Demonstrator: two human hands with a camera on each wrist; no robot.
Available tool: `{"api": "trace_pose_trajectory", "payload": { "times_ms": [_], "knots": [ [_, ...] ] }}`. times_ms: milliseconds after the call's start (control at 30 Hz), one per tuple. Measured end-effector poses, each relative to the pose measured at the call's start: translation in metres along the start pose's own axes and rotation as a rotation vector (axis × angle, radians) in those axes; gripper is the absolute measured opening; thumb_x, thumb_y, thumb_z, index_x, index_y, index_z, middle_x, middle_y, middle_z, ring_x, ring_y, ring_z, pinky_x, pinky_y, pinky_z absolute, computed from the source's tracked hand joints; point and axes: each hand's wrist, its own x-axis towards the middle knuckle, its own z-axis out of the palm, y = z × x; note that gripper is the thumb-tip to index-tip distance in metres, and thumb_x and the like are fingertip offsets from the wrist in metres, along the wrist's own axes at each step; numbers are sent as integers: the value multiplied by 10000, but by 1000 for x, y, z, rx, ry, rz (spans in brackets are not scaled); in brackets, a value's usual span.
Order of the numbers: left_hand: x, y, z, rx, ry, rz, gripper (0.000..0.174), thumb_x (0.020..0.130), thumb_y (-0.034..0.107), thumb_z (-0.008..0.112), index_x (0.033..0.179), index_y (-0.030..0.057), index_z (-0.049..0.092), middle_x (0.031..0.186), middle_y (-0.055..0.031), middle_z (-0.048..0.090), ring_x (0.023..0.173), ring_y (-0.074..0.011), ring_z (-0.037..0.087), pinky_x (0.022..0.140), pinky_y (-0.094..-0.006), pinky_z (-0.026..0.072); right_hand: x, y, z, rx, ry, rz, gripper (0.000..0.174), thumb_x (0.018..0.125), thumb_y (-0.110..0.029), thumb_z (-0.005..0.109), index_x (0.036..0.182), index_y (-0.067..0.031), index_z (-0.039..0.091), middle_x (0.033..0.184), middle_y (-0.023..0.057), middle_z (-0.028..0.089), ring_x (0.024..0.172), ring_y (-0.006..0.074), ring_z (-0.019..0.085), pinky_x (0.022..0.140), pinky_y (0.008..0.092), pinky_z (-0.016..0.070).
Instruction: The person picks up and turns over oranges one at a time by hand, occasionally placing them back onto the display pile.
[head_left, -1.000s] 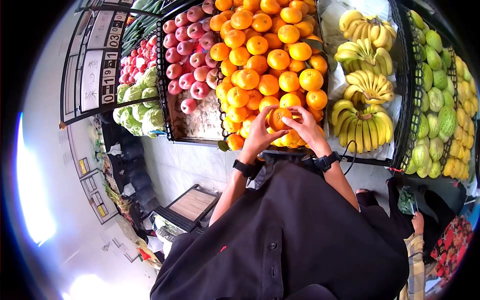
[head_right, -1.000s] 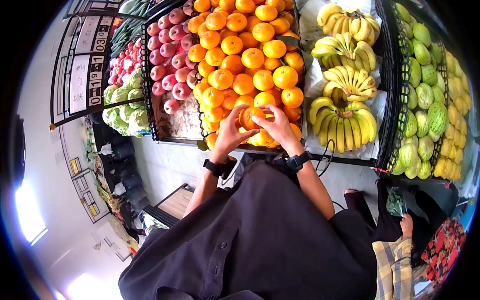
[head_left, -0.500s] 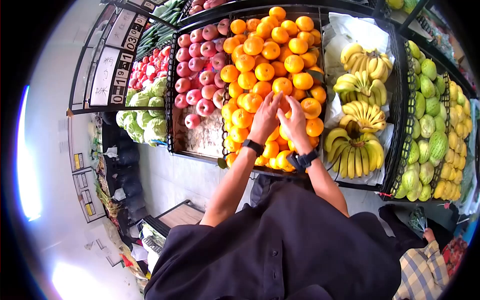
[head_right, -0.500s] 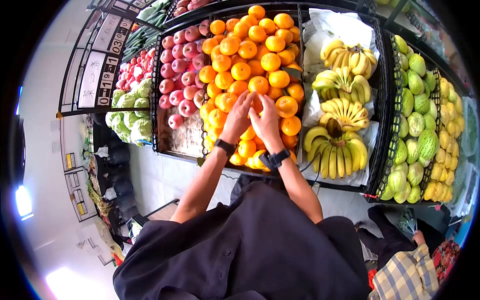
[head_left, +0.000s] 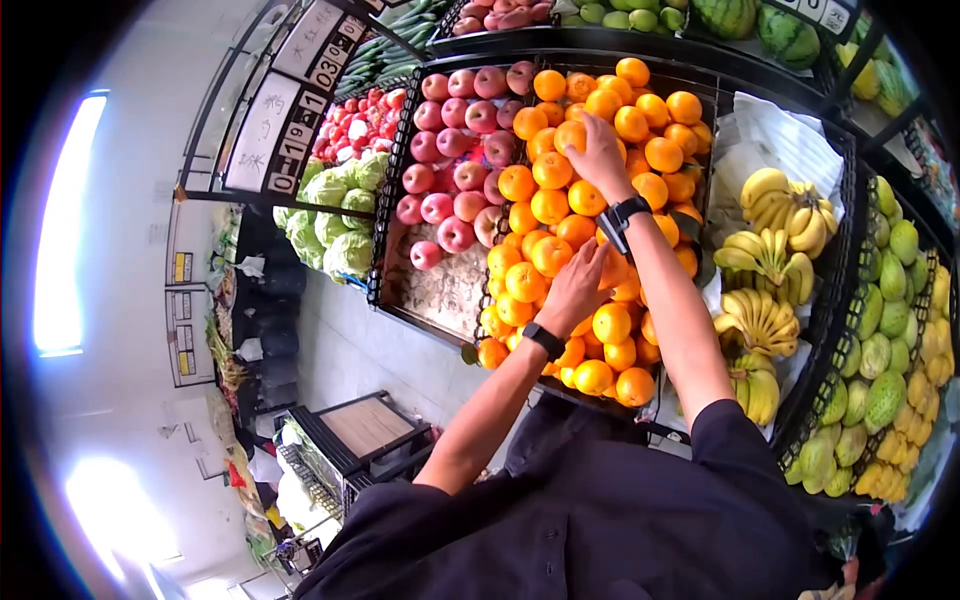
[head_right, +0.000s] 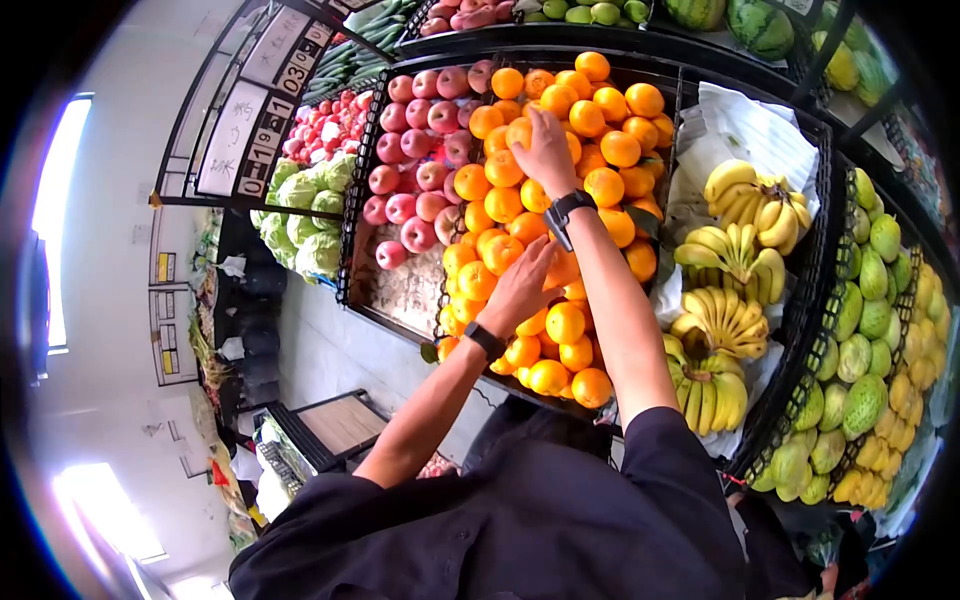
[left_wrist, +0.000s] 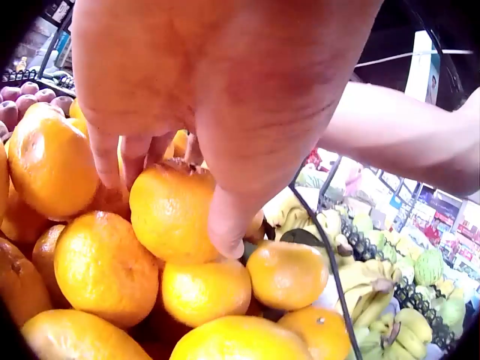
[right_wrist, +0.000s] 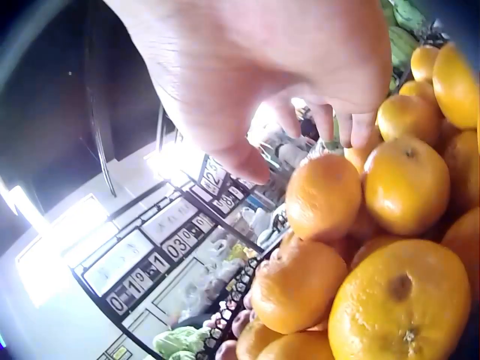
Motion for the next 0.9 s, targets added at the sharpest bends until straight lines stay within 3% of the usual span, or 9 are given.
{"api": "trace_pose_trajectory", "payload": {
  "times_ms": [200,300,333,400,467,533,667,800,900],
  "knots": [
    [18,-28,-45,-57,147,-128,444,873,147,742,1263,18,573,1195,-162,653,1078,-338,666,903,-407,534,0,10,5,-99,-87,9,672,739,-227,855,1325,-84,557,1309,226,587,1171,418,576,965,456,506],
    [16,-47,-57,-224,229,-111,523,896,105,732,1357,6,505,1315,-183,599,1125,-284,670,944,-376,542,-18,-18,-23,250,-8,207,614,745,-338,857,1216,-47,591,1151,213,669,1089,410,622,940,452,509],
    [12,-41,-65,-254,220,-109,584,895,107,744,1399,3,467,1377,-176,562,1187,-277,641,971,-382,532,-31,-29,-30,189,101,243,594,776,-472,818,1114,-20,633,981,190,699,971,355,666,890,413,515],
    [-1,-28,-71,-338,227,-88,609,900,148,744,1421,13,459,1346,-185,577,1206,-289,627,991,-386,514,-53,-47,-63,575,-314,605,596,843,-542,744,1097,-6,676,967,118,708,941,241,662,867,351,502],
    [-22,-17,-71,-583,156,-227,692,908,177,765,1468,14,392,1364,-153,569,1261,-264,585,1038,-400,496,-92,-76,-81,1027,-441,762,557,910,-522,688,1094,4,707,989,51,698,928,145,624,851,287,481],
    [-40,-14,-65,-802,167,-224,732,893,151,780,1482,14,368,1366,-147,569,1254,-245,586,1051,-387,488,-121,-94,-92,1093,-512,784,540,959,-497,638,1151,4,696,1038,9,701,972,94,620,901,257,469],
    [-71,5,-68,-677,214,-200,722,839,165,832,1435,25,448,1324,-140,599,1219,-236,610,1028,-375,501,-171,-108,-94,1372,-559,1135,575,1001,-524,561,1346,-64,556,1148,64,699,903,124,708,730,288,610],
    [-90,5,-69,-445,207,-211,759,755,291,893,1358,16,523,1206,-176,665,1149,-269,655,996,-379,519,-203,-124,-83,1345,-403,1162,623,1024,-561,491,1361,-38,533,1183,83,686,939,140,709,756,298,610],
    [-97,11,-71,-564,226,-215,734,760,262,895,1335,-7,526,1179,-166,686,1113,-255,672,980,-373,530,-214,-128,-77,1347,-324,1120,630,1044,-557,444,1349,-15,536,1184,98,682,966,149,704,763,304,609]
  ]
}}
